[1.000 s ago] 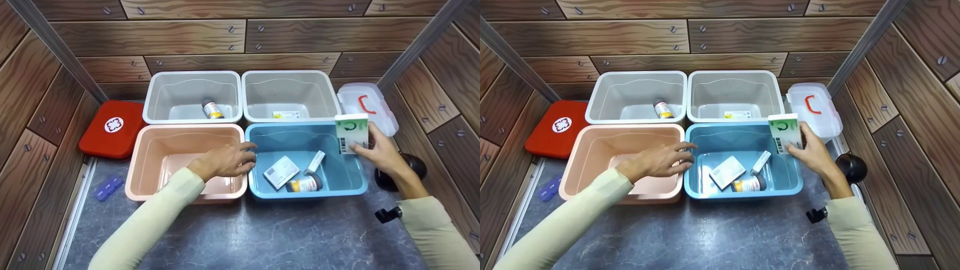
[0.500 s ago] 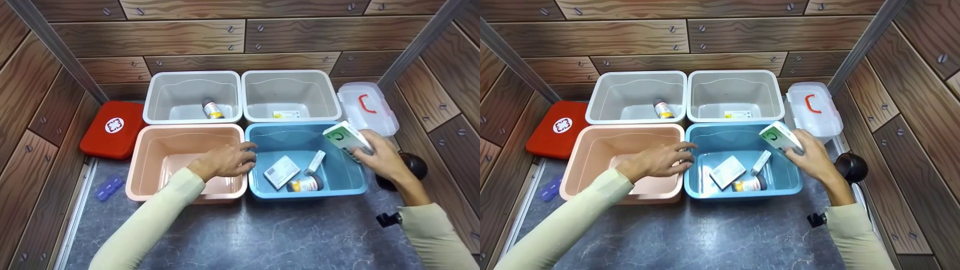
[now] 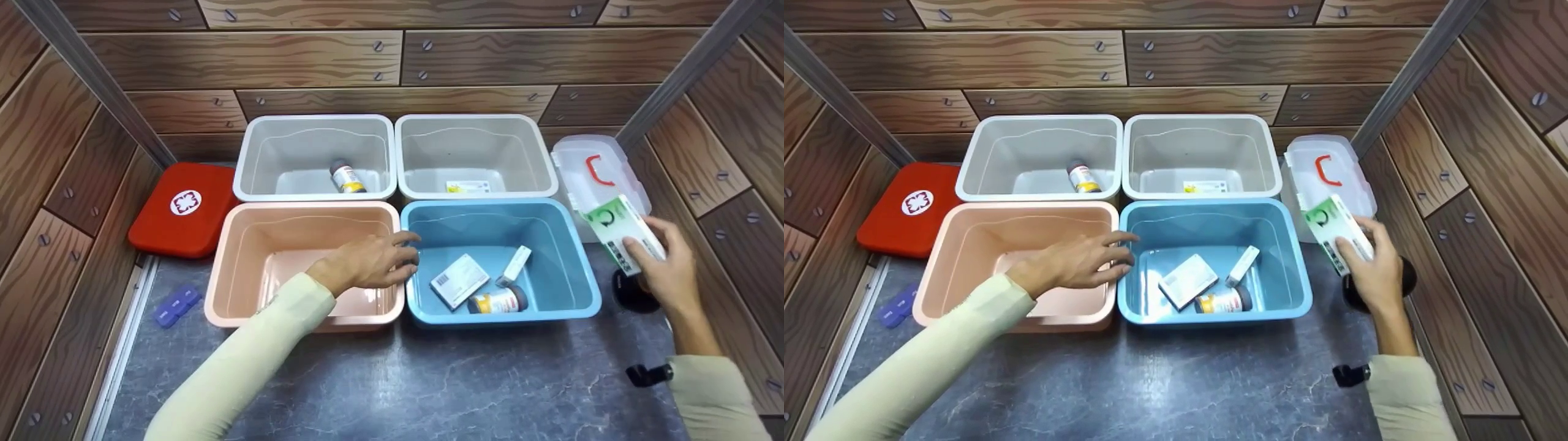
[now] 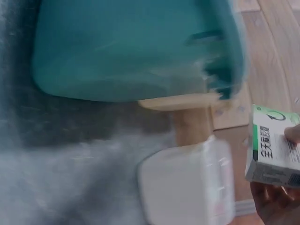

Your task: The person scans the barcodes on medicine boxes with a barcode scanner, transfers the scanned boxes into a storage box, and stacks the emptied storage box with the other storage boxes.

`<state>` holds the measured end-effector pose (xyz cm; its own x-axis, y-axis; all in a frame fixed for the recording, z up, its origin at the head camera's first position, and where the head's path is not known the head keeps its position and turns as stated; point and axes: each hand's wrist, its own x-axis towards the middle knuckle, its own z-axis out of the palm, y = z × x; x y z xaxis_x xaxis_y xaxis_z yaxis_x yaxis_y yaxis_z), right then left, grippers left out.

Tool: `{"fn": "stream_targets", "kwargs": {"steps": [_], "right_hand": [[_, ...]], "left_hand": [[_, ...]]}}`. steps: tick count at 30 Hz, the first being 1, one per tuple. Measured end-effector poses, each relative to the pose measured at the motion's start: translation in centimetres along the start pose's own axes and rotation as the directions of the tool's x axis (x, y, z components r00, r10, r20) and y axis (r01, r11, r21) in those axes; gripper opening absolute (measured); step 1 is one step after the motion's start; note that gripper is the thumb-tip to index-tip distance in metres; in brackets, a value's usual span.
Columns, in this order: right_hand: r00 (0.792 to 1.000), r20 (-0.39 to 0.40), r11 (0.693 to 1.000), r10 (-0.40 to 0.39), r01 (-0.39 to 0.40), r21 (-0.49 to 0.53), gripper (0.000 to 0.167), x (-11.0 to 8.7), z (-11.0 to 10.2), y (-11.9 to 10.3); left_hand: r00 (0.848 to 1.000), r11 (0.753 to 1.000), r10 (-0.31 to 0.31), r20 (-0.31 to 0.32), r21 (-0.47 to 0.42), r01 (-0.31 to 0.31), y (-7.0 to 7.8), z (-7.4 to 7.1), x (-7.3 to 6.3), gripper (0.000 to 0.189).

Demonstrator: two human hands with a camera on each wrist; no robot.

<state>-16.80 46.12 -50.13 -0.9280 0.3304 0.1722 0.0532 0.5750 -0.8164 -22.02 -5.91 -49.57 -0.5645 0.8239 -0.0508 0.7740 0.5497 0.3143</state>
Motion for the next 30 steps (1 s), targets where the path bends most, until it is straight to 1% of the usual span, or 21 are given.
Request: {"fn": "stream_targets", "kwargs": {"steps": [2, 3, 4, 5, 6, 7, 9, 10, 11, 13, 14, 16, 17, 19, 20, 22, 23, 24, 25, 27, 30], "right_hand": [[0.996, 0.010, 0.995, 0.087, -0.088, 0.053, 0.043, -0.4, 0.2, 1.3], [0.990, 0.026, 0.985, 0.137, -0.139, 0.102, 0.038, -0.7, 0.3, 2.0], [0.980, 0.050, 0.963, 0.190, -0.196, 0.185, 0.035, -0.9, 0.6, 2.6], [0.967, 0.078, 0.928, 0.241, -0.253, 0.274, 0.033, -1.1, 0.9, 3.2], [0.949, 0.104, 0.883, 0.297, -0.314, 0.349, 0.032, -1.4, 1.2, 3.7], [0.927, 0.135, 0.823, 0.351, -0.374, 0.428, 0.031, -1.7, 1.5, 4.2], [0.871, 0.203, 0.666, 0.447, -0.476, 0.575, 0.030, -2.2, 2.0, 5.0], [0.846, 0.239, 0.586, 0.476, -0.508, 0.631, 0.028, -2.4, 2.3, 5.3], [0.826, 0.267, 0.532, 0.496, -0.532, 0.658, 0.025, -2.6, 2.4, 5.6], [0.794, 0.321, 0.432, 0.517, -0.565, 0.703, 0.020, -3.0, 2.5, 6.2], [0.783, 0.343, 0.385, 0.519, -0.573, 0.724, 0.019, -3.1, 2.5, 6.5], [0.765, 0.376, 0.315, 0.523, -0.583, 0.749, 0.022, -3.3, 2.6, 6.9], [0.757, 0.387, 0.296, 0.527, -0.590, 0.751, 0.023, -3.3, 2.6, 7.0], [0.747, 0.399, 0.278, 0.532, -0.599, 0.751, 0.023, -3.4, 2.6, 7.1], [0.747, 0.395, 0.286, 0.534, -0.600, 0.747, 0.023, -3.4, 2.6, 7.1], [0.760, 0.366, 0.326, 0.537, -0.587, 0.741, 0.023, -3.4, 2.7, 6.9], [0.771, 0.347, 0.353, 0.534, -0.576, 0.737, 0.023, -3.3, 2.7, 6.8], [0.783, 0.323, 0.388, 0.531, -0.564, 0.729, 0.023, -3.2, 2.7, 6.5], [0.795, 0.293, 0.432, 0.531, -0.552, 0.714, 0.025, -3.1, 2.7, 6.1], [0.826, 0.237, 0.511, 0.511, -0.514, 0.689, 0.029, -2.7, 2.6, 5.4], [0.871, 0.165, 0.600, 0.462, -0.444, 0.666, 0.033, -1.8, 2.1, 3.8]], "left_hand": [[1.000, 1.000, -0.001, 0.000, -0.002, 0.001, 0.0, 0.0, 0.0, 0.035], [1.000, 1.000, -0.004, 0.002, -0.005, 0.004, -0.1, 0.0, 0.0, 0.035], [1.000, 1.000, -0.005, 0.003, -0.006, 0.005, -0.1, 0.0, 0.0, 0.035], [1.000, 1.000, -0.007, 0.006, -0.008, 0.007, -0.1, -0.1, 0.0, 0.035], [1.000, 1.000, -0.010, 0.011, -0.009, 0.010, -0.1, -0.1, 0.0, 0.035], [1.000, 1.000, -0.013, 0.016, -0.010, 0.013, 0.0, -0.1, 0.0, 0.035], [1.000, 1.000, -0.018, 0.023, -0.010, 0.018, 0.0, -0.1, 0.0, 0.035], [0.999, 1.000, -0.020, 0.027, -0.011, 0.020, 0.0, -0.1, 0.0, 0.035], [0.999, 1.000, -0.023, 0.031, -0.011, 0.023, 0.0, -0.1, 0.0, 0.036], [0.999, 1.000, -0.028, 0.035, -0.012, 0.028, 0.1, -0.1, 0.0, 0.036], [0.999, 0.999, -0.030, 0.037, -0.013, 0.030, 0.1, -0.1, 0.0, 0.036], [0.999, 0.999, -0.033, 0.040, -0.016, 0.034, 0.1, -0.2, 0.0, 0.036], [0.999, 0.999, -0.034, 0.042, -0.017, 0.035, 0.1, -0.2, 0.0, 0.036], [0.998, 0.999, -0.037, 0.043, -0.019, 0.038, 0.1, -0.2, 0.0, 0.037], [0.998, 0.999, -0.038, 0.044, -0.019, 0.039, 0.1, -0.1, 0.0, 0.037], [0.998, 0.999, -0.039, 0.043, -0.015, 0.040, 0.1, -0.1, 0.0, 0.037], [0.998, 0.999, -0.038, 0.040, -0.014, 0.038, 0.1, -0.1, 0.0, 0.036], [0.999, 0.999, -0.036, 0.038, -0.013, 0.036, 0.1, -0.1, 0.0, 0.036], [0.999, 0.999, -0.033, 0.035, -0.011, 0.033, 0.1, -0.1, 0.0, 0.036], [0.999, 1.000, -0.030, 0.034, -0.008, 0.030, 0.1, -0.1, 0.1, 0.036], [0.999, 1.000, -0.025, 0.035, -0.011, 0.026, 0.2, -0.2, 0.1, 0.036]]}}
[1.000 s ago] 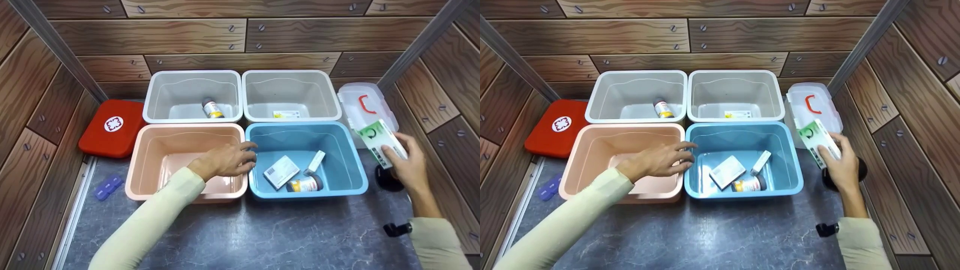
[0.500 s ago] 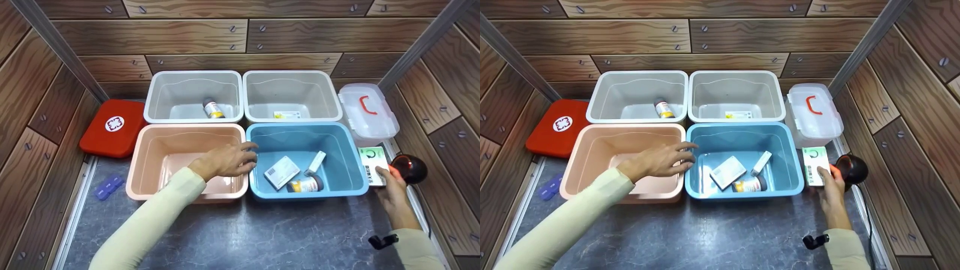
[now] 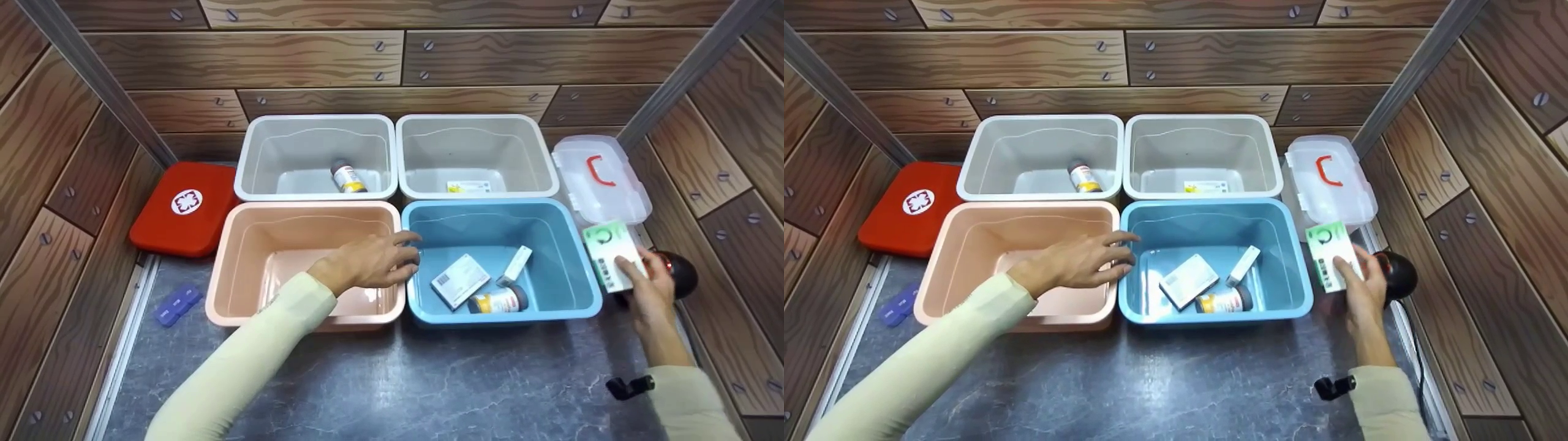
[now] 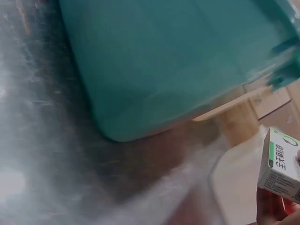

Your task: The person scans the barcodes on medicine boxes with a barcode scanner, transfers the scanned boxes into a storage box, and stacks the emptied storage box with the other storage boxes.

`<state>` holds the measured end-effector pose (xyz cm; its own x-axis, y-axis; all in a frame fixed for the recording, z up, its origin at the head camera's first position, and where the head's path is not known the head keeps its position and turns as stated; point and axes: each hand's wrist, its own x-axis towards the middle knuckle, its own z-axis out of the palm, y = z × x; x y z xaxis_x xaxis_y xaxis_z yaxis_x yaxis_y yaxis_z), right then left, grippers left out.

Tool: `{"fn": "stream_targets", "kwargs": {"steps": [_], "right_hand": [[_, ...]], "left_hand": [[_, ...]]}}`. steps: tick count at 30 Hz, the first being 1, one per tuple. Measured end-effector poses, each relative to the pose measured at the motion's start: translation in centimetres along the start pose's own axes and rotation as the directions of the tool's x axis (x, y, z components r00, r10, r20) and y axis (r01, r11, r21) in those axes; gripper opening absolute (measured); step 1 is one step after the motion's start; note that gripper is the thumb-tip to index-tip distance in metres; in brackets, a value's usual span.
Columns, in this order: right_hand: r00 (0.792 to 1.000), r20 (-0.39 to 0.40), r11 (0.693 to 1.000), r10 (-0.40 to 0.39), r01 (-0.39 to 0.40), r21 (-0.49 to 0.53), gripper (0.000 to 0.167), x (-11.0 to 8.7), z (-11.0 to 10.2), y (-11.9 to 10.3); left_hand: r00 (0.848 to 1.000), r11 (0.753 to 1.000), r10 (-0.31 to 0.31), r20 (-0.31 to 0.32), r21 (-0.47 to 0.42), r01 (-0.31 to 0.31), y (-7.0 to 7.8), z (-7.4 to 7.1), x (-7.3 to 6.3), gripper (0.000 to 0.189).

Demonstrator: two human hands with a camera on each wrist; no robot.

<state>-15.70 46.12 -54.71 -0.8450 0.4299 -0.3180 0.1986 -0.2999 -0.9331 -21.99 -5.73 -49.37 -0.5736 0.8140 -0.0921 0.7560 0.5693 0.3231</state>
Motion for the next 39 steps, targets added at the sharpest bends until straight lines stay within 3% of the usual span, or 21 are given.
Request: {"fn": "stream_targets", "kwargs": {"steps": [4, 10, 15, 19, 29, 39], "right_hand": [[0.992, 0.054, 0.993, -0.111, 0.108, 0.050, 0.036, 0.2, 1.3, -2.6], [0.964, 0.138, 0.971, -0.229, 0.215, 0.106, 0.032, 1.0, 4.8, -6.4], [0.943, 0.195, 0.963, -0.271, 0.265, 0.055, 0.031, 2.2, 8.4, -8.9], [0.930, 0.224, 0.947, -0.293, 0.314, -0.063, 0.032, 3.4, 11.5, -10.0], [0.893, 0.359, 0.912, -0.270, 0.357, -0.203, 0.031, 6.2, 19.5, -8.9], [0.878, 0.432, 0.839, -0.206, 0.386, -0.384, 0.044, 7.9, 25.7, -5.2]], "left_hand": [[1.000, 1.000, -0.001, 0.006, -0.005, 0.002, 0.0, 0.0, 0.0, 0.036], [1.000, 1.000, -0.005, 0.014, -0.007, 0.006, -0.1, 0.0, 0.0, 0.036], [1.000, 1.000, -0.007, 0.013, -0.006, 0.007, -0.1, 0.0, 0.0, 0.036], [1.000, 1.000, -0.008, 0.016, -0.005, 0.008, -0.1, 0.0, 0.0, 0.038], [1.000, 1.000, 0.019, -0.016, 0.005, -0.018, -0.1, 0.0, -0.1, 0.035], [1.000, 1.000, -0.003, 0.014, -0.006, 0.003, -0.2, 0.0, 0.0, 0.037]]}}
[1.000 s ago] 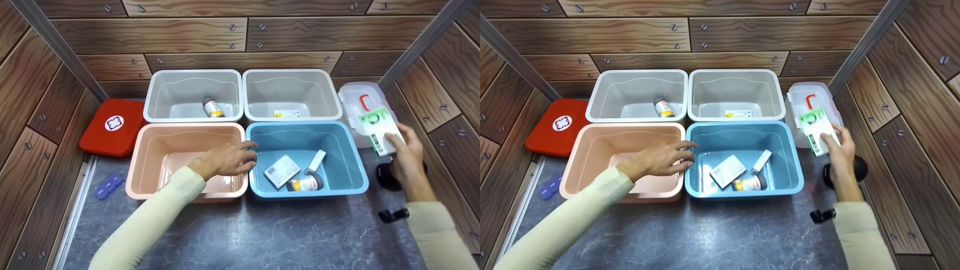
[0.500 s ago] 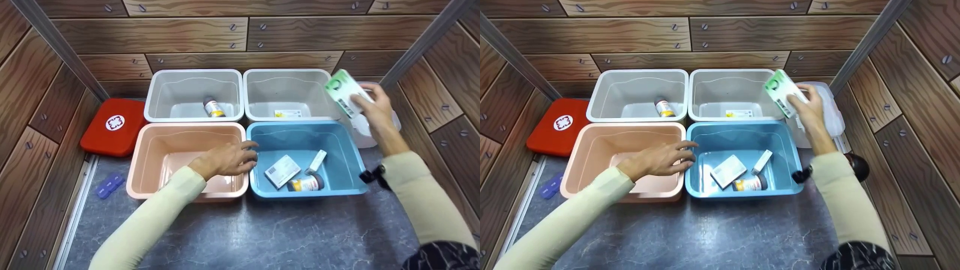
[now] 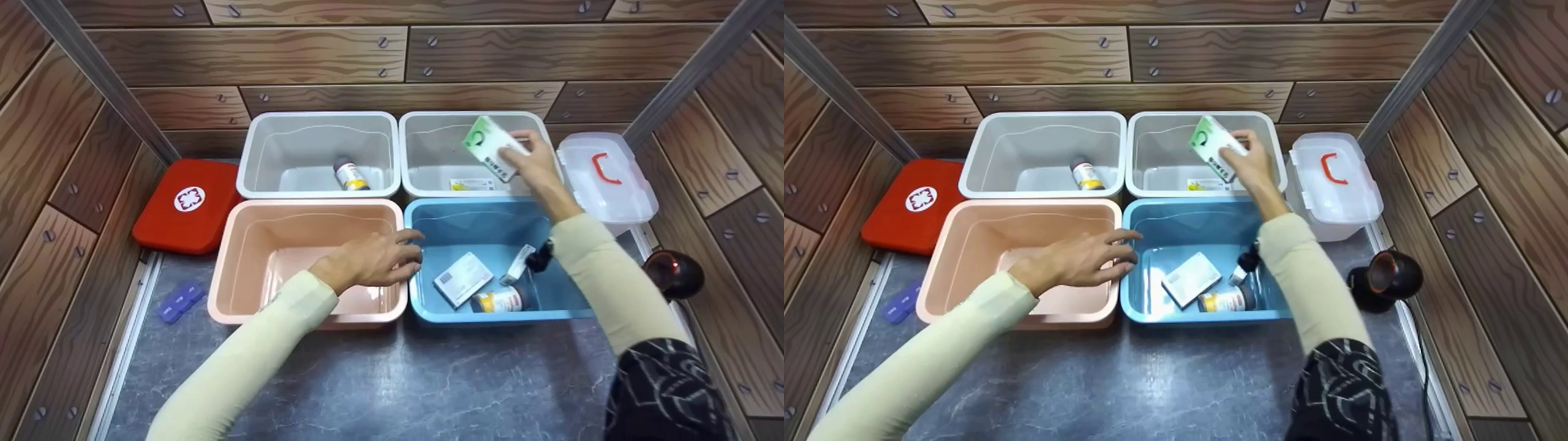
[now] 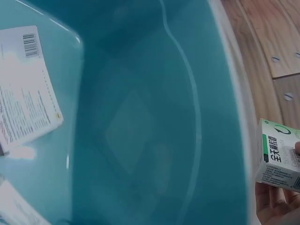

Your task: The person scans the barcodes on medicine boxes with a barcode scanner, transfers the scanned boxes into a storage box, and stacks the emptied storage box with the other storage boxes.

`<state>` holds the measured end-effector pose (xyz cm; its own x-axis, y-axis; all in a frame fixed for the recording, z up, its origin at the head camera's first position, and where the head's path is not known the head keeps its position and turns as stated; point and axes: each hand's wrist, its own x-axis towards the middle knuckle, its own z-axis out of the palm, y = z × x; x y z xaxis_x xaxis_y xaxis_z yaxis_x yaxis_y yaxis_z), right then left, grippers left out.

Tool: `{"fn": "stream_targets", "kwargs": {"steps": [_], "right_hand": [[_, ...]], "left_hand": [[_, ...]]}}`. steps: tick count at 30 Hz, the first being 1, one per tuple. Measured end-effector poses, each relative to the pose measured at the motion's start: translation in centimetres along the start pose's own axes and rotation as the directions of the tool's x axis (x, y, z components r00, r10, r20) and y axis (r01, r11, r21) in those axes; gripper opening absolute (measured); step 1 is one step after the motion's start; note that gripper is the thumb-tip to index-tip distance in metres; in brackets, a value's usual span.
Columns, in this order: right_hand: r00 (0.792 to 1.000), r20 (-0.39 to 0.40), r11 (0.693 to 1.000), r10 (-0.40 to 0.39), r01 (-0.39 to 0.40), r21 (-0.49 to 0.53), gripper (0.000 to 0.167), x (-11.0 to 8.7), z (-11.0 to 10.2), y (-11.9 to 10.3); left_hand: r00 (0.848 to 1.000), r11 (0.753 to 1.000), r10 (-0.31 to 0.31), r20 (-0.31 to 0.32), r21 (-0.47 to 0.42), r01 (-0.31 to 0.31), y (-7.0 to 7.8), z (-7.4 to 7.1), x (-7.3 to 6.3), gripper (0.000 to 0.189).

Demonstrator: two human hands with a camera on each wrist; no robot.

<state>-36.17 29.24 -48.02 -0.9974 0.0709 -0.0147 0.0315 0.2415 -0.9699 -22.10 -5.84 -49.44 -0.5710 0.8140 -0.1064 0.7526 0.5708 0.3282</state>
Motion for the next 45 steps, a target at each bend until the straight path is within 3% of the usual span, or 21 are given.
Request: {"fn": "stream_targets", "kwargs": {"steps": [6, 10, 15, 20, 23, 26, 29, 32, 37, 45], "right_hand": [[0.999, 0.025, 0.980, 0.034, -0.028, -0.197, 0.047, 0.8, 2.4, 0.3], [0.992, 0.101, 0.936, 0.072, -0.032, -0.352, 0.043, 1.2, 3.1, 0.5], [0.964, 0.237, 0.874, 0.122, 0.008, -0.486, 0.039, 1.3, 3.8, 0.5], [0.954, 0.262, 0.817, 0.147, 0.032, -0.576, 0.043, 1.3, 4.1, 0.8], [0.971, 0.217, 0.781, 0.098, 0.060, -0.621, 0.050, 1.2, 4.3, 1.2], [0.990, 0.143, 0.764, 0.004, 0.089, -0.639, 0.053, 1.0, 4.6, 1.5], [0.994, 0.069, 0.783, -0.085, 0.110, -0.612, 0.049, 0.7, 4.8, 1.7], [0.986, 0.049, 0.797, -0.159, 0.157, -0.583, 0.045, 0.4, 4.6, 1.7], [0.965, 0.150, 0.775, -0.217, 0.264, -0.574, 0.043, -0.8, 3.8, 1.1], [0.892, 0.343, 0.675, -0.294, 0.448, -0.586, 0.040, -4.4, 2.9, -0.4]], "left_hand": [[1.000, 1.000, 0.014, -0.014, -0.003, -0.014, 0.0, 0.0, 0.0, 0.036], [1.000, 1.000, 0.020, -0.012, -0.002, -0.020, 0.0, 0.1, 0.2, 0.036], [1.000, 1.000, 0.019, -0.014, 0.002, -0.019, 0.0, 0.1, 0.2, 0.035], [0.999, 1.000, 0.030, -0.034, 0.003, -0.030, 0.2, 0.1, 0.3, 0.034], [0.999, 0.999, 0.033, -0.035, 0.004, -0.033, 0.2, 0.1, 0.3, 0.034], [0.999, 1.000, 0.025, -0.029, -0.001, -0.025, 0.1, 0.1, 0.2, 0.034], [1.000, 1.000, 0.017, -0.023, -0.008, -0.017, 0.1, 0.1, 0.2, 0.035], [1.000, 1.000, 0.016, -0.023, -0.015, -0.017, 0.0, 0.2, 0.3, 0.035], [0.999, 1.000, 0.021, -0.030, -0.022, -0.022, 0.0, 0.2, 0.2, 0.034], [0.999, 1.000, 0.023, -0.033, -0.017, -0.023, -0.2, 0.1, -0.1, 0.034]]}}
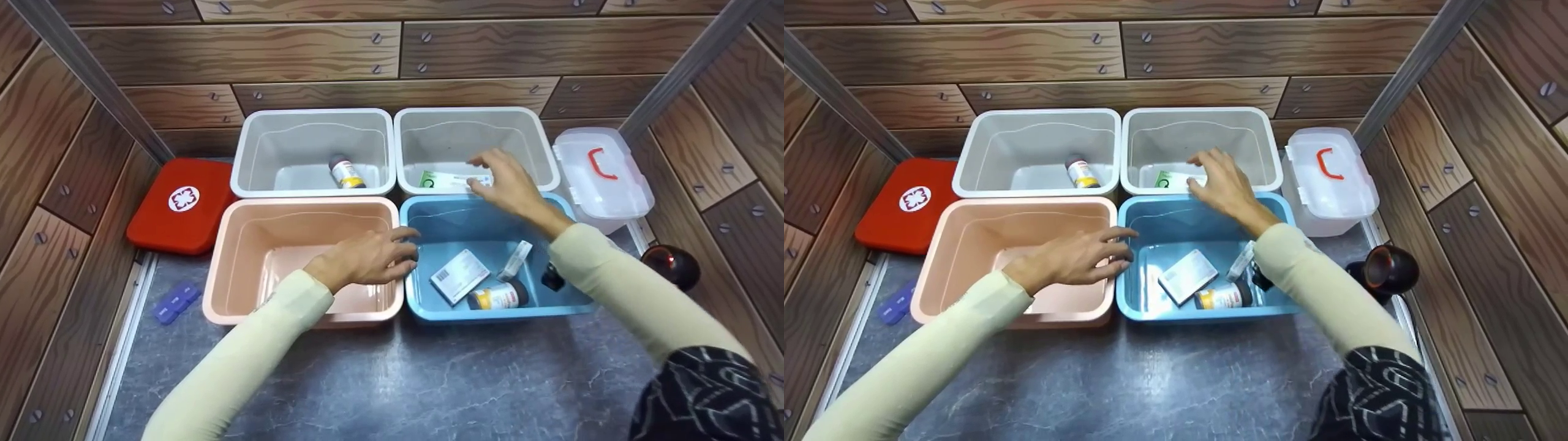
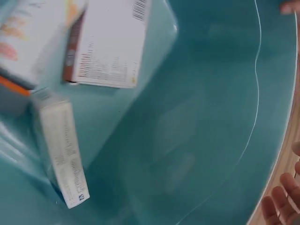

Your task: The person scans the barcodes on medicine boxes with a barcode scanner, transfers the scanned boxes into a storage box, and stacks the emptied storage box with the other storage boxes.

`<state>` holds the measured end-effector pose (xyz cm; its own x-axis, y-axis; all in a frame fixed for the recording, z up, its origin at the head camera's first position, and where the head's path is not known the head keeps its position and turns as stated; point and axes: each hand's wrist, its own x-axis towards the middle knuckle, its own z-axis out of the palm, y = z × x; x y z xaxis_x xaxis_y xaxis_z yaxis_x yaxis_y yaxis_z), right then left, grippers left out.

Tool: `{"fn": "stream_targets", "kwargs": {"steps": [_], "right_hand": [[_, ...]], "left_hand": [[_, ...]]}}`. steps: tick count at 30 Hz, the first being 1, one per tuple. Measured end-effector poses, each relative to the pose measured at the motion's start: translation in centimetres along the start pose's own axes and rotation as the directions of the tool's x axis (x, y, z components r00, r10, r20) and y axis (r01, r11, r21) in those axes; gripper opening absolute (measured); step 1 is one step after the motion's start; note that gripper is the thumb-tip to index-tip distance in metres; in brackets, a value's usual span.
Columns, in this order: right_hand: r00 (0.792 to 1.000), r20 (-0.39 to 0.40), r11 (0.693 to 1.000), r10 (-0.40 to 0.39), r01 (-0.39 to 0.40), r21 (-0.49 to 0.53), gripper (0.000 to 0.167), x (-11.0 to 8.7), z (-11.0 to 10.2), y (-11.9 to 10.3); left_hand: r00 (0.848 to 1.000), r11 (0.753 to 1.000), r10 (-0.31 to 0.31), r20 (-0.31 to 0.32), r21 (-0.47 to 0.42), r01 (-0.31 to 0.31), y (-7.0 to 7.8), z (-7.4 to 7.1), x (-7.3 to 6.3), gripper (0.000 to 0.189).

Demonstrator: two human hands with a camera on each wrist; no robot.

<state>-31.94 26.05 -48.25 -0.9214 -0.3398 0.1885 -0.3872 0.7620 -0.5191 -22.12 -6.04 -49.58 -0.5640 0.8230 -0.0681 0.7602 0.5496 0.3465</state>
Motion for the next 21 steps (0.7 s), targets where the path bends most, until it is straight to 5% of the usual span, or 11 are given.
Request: {"fn": "stream_targets", "kwargs": {"steps": [4, 7, 9, 15, 21], "right_hand": [[0.996, 0.046, 0.997, -0.076, 0.075, 0.024, 0.029, -1.5, -0.3, -1.6], [0.977, 0.177, 0.992, -0.119, 0.109, 0.065, 0.021, -2.3, -0.3, -2.6], [0.941, 0.305, 0.989, -0.147, 0.131, 0.071, 0.021, -2.8, 0.0, -2.9], [0.782, 0.605, 0.984, -0.147, 0.179, 0.008, 0.030, -3.1, 1.8, -3.0], [0.706, 0.701, 0.969, -0.105, 0.232, -0.088, 0.032, -2.9, 3.2, -2.7]], "left_hand": [[1.000, 1.000, -0.008, 0.006, 0.000, 0.008, 0.0, 0.0, 0.0, 0.034], [1.000, 1.000, -0.013, 0.006, -0.001, 0.013, 0.0, 0.0, 0.0, 0.035], [1.000, 1.000, -0.017, 0.007, 0.001, 0.017, 0.0, 0.0, 0.0, 0.036], [0.999, 1.000, -0.031, 0.028, 0.004, 0.031, 0.1, -0.1, 0.1, 0.037], [0.999, 1.000, -0.030, 0.034, 0.011, 0.029, 0.2, -0.2, 0.2, 0.038]]}}
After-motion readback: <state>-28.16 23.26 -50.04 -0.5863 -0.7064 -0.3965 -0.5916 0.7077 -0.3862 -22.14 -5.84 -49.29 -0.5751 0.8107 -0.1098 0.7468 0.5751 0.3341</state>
